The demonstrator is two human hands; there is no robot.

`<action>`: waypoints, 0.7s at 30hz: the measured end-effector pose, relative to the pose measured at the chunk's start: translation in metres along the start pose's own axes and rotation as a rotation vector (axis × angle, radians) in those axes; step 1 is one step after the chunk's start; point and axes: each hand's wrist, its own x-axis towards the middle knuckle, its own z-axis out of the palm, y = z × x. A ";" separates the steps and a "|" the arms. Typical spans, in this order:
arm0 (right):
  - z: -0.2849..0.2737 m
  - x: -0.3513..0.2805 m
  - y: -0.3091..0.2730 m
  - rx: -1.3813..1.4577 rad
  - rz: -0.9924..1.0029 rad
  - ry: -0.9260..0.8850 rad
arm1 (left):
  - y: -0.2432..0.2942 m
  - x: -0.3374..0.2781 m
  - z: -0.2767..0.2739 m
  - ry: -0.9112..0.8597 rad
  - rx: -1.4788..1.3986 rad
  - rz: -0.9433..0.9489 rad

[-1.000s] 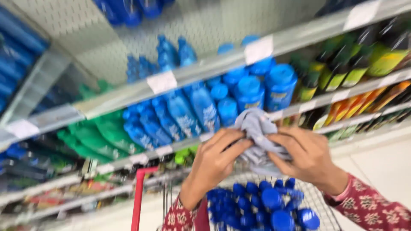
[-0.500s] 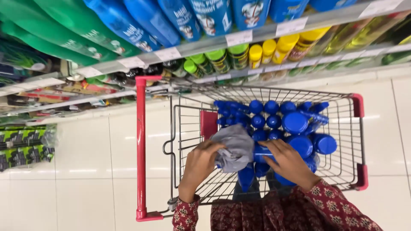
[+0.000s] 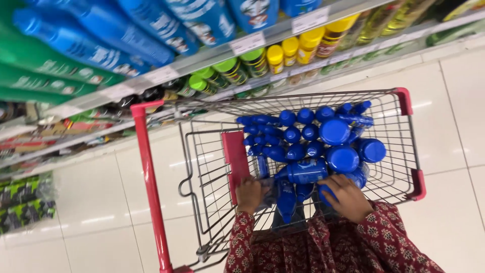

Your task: Picking up blue bottles of hair oil from a shelf and placing them into a shopping cart.

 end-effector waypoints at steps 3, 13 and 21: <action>-0.015 0.003 0.002 0.018 0.086 0.184 | 0.031 0.006 -0.011 0.105 -0.303 0.037; -0.042 0.022 0.030 0.110 0.373 0.431 | 0.138 0.044 0.002 0.188 -0.791 0.362; -0.028 0.036 0.048 0.204 0.389 0.352 | 0.182 0.062 0.030 0.183 -0.951 0.374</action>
